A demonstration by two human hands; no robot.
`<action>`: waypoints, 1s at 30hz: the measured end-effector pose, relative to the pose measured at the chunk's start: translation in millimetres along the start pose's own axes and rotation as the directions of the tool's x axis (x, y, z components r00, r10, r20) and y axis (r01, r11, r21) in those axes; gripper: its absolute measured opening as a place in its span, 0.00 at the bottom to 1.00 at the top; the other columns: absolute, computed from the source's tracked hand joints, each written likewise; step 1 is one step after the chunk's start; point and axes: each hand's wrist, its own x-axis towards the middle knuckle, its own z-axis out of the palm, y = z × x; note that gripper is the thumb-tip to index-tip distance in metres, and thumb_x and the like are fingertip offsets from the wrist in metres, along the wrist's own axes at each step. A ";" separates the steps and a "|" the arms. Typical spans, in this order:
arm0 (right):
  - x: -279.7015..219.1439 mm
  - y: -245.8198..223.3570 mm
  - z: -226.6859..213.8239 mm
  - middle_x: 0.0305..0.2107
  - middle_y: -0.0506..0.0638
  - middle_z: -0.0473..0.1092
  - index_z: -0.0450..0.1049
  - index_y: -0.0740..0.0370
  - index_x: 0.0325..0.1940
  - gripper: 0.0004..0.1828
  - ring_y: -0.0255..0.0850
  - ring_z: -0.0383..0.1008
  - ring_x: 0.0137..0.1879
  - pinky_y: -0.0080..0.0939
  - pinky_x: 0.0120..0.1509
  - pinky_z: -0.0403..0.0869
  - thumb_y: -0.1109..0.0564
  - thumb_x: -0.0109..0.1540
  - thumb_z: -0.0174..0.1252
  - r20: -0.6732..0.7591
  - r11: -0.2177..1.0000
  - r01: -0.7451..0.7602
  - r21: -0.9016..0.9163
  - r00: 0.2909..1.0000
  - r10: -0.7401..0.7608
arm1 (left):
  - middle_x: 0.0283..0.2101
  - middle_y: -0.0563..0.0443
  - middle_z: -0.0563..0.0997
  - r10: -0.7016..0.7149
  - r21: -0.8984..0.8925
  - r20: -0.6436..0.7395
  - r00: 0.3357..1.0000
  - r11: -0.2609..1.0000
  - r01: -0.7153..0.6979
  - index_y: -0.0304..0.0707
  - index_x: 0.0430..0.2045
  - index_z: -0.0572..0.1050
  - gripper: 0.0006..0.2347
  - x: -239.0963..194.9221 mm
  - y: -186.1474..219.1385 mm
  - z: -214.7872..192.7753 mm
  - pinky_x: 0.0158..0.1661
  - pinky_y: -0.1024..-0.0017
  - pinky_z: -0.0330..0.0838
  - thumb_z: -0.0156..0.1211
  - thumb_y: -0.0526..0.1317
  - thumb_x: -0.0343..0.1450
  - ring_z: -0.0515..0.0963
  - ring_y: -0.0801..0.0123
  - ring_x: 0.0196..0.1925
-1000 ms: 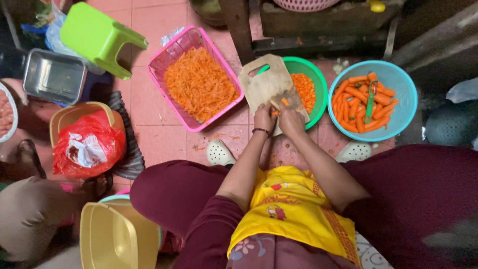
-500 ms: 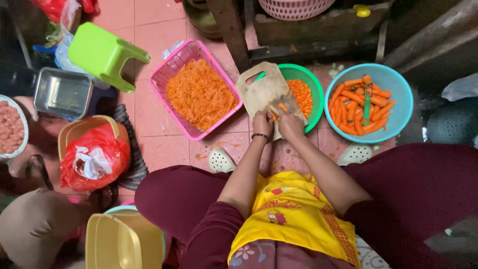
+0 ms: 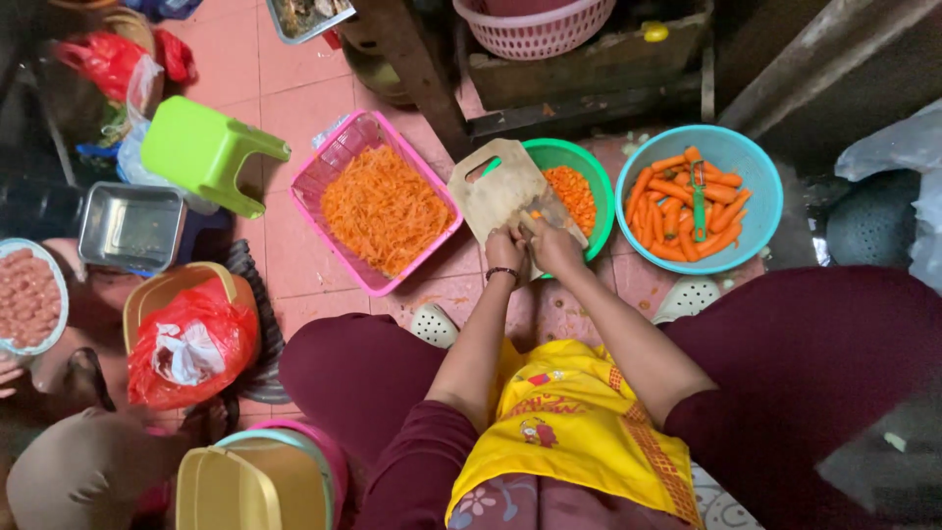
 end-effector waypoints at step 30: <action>-4.4 13.3 -139.8 0.45 0.64 0.78 0.80 0.42 0.53 0.17 0.61 0.76 0.58 0.64 0.61 0.74 0.48 0.61 0.56 0.151 0.960 -0.004 -0.279 0.987 0.048 | 0.33 0.46 0.74 0.040 -0.003 -0.067 0.997 0.999 -0.040 0.48 0.29 0.70 0.07 72.1 19.8 15.0 0.47 0.57 0.78 0.63 0.38 0.63 0.82 0.48 0.42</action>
